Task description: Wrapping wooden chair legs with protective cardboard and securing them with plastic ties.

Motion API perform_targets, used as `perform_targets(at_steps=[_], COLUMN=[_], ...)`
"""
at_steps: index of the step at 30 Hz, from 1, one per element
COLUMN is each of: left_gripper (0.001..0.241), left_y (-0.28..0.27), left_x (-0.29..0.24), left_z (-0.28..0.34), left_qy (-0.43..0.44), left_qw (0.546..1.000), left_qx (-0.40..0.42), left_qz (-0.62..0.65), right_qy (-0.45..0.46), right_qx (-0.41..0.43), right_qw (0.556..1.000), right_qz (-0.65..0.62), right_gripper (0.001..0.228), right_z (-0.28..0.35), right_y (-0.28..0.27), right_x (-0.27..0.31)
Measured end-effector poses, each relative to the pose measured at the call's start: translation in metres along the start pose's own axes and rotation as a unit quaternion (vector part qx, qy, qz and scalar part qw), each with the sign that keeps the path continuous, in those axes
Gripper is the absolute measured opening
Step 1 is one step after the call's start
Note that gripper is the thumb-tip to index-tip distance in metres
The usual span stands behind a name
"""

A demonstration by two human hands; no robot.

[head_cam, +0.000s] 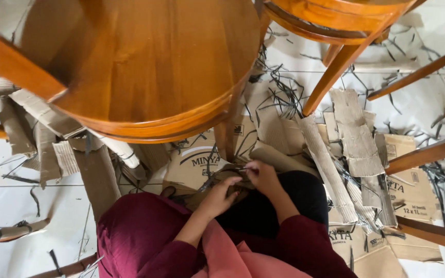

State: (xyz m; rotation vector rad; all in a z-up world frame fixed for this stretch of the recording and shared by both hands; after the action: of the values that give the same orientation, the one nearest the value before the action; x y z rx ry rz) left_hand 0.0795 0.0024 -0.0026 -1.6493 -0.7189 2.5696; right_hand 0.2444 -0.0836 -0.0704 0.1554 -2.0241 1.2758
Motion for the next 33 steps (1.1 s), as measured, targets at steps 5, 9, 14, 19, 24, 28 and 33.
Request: perform_targets(at_steps=[5,9,14,19,24,28,33], left_gripper=[0.049,0.043,0.039,0.036,0.034,0.035,0.041], left_y=[0.021,0.041,0.06,0.071,0.069,0.076,0.074], left_x=[-0.017,-0.039,-0.067,-0.074,-0.06,-0.044,-0.021], left_z=[-0.018,-0.049,-0.091,-0.13,-0.163,-0.178,-0.186], left_qy=[-0.004,-0.04,-0.086,-0.14,-0.151,-0.179,-0.204], left_qw=[0.999,0.995,0.984,0.978,0.975,0.972,0.963], left_qx=[-0.007,-0.002,-0.023,-0.043,-0.095,-0.107,-0.145], left_qz=[0.035,0.093,0.153,0.15,0.131,0.106,0.097], right_qy=[0.08,0.183,0.274,0.33,0.382,0.388,0.361], right_qx=[0.056,0.108,0.103,0.174,0.245,0.278,0.238], right_qw=[0.995,0.977,0.956,0.927,0.891,0.879,0.897], right_qz=[0.009,0.007,-0.013,0.036,0.015,-0.02,-0.094], right_gripper=[0.03,0.038,0.047,0.065,0.087,0.087,0.053], right_z=[-0.023,-0.024,-0.008,-0.009,-0.012,-0.014,-0.021], right_y=[-0.026,-0.04,-0.032,-0.021,-0.008,0.0,0.004], right_x=[-0.047,-0.094,-0.187,-0.208,-0.204,-0.185,-0.185])
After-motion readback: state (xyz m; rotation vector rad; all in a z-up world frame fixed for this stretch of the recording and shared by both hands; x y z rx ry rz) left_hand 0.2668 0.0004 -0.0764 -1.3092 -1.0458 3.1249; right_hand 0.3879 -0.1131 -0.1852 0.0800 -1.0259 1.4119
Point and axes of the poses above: each hand's wrist, its own z-axis away from the middle knuckle, its own y-axis out of the palm, x = y × z, the point moved 10 cm from there along -z, towards the middle knuckle, and after that the axes turned 15 degrees about -y, right-handed, at the moved point
